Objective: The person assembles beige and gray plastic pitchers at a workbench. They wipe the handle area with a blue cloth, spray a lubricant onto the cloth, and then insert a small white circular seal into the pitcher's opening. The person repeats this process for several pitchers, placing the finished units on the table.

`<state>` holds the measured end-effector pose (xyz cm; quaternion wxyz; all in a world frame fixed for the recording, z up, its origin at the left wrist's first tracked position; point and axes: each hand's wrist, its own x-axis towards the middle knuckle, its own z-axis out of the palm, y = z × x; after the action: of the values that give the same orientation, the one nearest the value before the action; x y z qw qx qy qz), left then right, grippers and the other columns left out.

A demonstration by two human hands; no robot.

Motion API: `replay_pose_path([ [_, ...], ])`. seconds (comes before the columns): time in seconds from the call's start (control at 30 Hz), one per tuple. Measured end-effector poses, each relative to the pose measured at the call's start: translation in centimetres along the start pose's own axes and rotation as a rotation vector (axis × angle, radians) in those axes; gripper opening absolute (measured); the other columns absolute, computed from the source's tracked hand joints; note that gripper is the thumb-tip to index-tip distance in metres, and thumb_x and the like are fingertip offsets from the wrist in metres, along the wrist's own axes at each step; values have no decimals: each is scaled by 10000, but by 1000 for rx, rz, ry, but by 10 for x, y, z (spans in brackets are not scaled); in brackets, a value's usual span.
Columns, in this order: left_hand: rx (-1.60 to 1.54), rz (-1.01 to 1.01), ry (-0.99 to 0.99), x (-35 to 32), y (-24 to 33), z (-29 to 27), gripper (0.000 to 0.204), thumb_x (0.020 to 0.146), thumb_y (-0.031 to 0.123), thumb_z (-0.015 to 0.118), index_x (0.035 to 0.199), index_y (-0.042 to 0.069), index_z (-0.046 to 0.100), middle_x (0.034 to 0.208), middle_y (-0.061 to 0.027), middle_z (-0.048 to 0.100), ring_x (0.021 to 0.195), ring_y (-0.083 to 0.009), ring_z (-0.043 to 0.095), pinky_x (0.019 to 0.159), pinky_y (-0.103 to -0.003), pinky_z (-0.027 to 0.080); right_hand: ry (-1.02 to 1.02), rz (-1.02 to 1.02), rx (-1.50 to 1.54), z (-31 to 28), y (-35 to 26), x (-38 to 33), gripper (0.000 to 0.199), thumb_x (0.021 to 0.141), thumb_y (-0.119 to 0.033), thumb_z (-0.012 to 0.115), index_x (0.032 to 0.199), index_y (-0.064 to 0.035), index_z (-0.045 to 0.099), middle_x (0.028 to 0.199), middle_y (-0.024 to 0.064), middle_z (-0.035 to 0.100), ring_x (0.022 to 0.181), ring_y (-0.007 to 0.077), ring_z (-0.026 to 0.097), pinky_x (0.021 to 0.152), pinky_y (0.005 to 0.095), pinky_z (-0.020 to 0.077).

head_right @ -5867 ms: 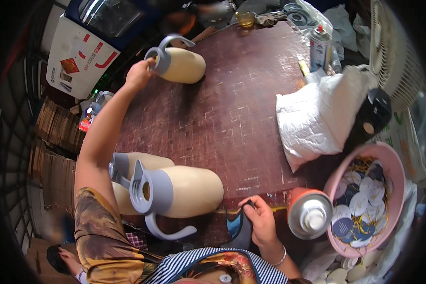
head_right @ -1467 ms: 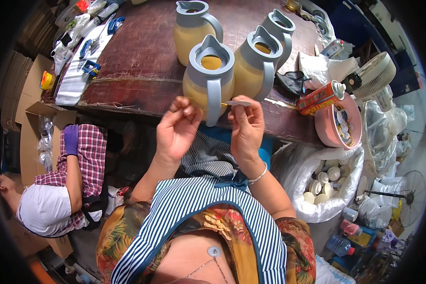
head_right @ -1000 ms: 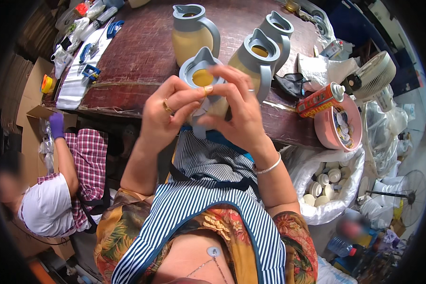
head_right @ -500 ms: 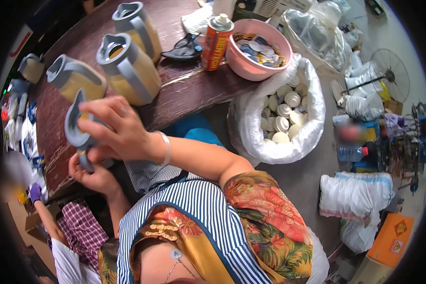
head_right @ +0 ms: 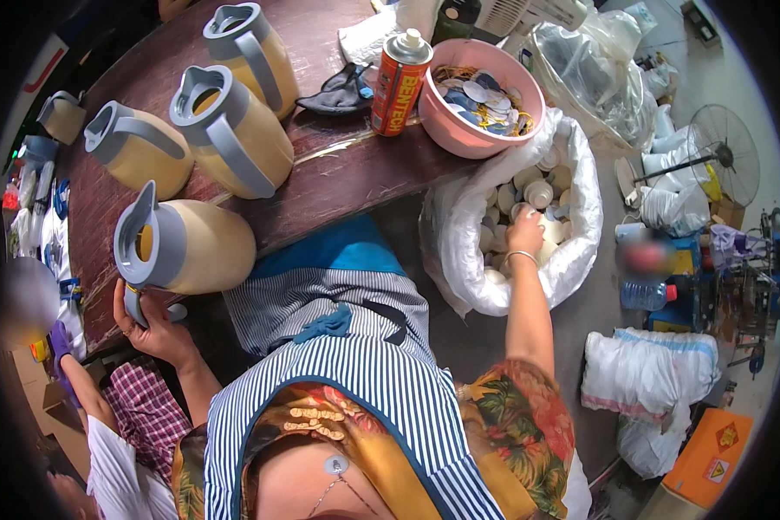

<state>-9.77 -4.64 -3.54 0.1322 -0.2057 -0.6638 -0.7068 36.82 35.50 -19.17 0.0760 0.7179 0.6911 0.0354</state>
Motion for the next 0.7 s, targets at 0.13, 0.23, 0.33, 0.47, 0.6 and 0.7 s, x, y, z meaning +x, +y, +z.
replay_pose_path([
  [0.13, 167, 60, 17, 5, 8, -29, 306, 859, 66, 719, 1135, -3, 607, 1045, -76, 643, 906, -150, 609, 843, -290, 501, -225, -156, 1805, -160, -26, -54, 429, 925, -250, 617, 1317, -150, 474, 1151, 95, 598, 1036, 231, 637, 800, 370, 575],
  [0.23, 120, 328, -224, -9, 35, -37, 426, 727, 114, 844, 1086, 25, 631, 977, -126, 694, 885, -219, 670, 855, -345, 527, -314, -723, 1970, -243, -82, -128, 535, 926, -348, 653, 1314, -39, 453, 1224, 221, 584, 1076, 346, 629, 914, 445, 535],
  [0.33, 236, 705, -517, -2, 82, 0, 446, 710, 129, 842, 1108, 84, 645, 663, -61, 579, 505, -196, 545, 442, -296, 385, -398, -1070, 1972, -275, -155, -200, 490, 949, -342, 610, 1299, -37, 452, 1273, 266, 553, 1149, 360, 598, 959, 457, 502],
  [0.47, 85, 579, -533, -10, 81, 5, 485, 682, 71, 824, 1127, 60, 632, 626, -44, 534, 488, -190, 536, 438, -294, 397, -399, -1023, 1954, -290, -224, -252, 389, 972, -280, 568, 1276, -48, 493, 1305, 199, 567, 1142, 266, 585, 995, 367, 460],
  [0.6, 178, 638, -516, -8, 77, -14, 536, 646, 56, 824, 1144, 60, 625, 653, -41, 555, 518, -195, 564, 449, -308, 427, -174, -1223, 1421, -288, -249, -246, 341, 952, -275, 600, 1170, -15, 564, 1228, 140, 615, 1105, 223, 596, 973, 327, 454],
  [0.7, 206, 639, -522, -6, 74, -21, 561, 623, 52, 807, 1151, 65, 619, 680, -40, 565, 551, -199, 584, 464, -313, 446, -941, -906, 1806, -308, -254, -256, 329, 958, -243, 595, 1162, 13, 561, 1215, 121, 616, 1068, 189, 613, 940, 306, 486],
])
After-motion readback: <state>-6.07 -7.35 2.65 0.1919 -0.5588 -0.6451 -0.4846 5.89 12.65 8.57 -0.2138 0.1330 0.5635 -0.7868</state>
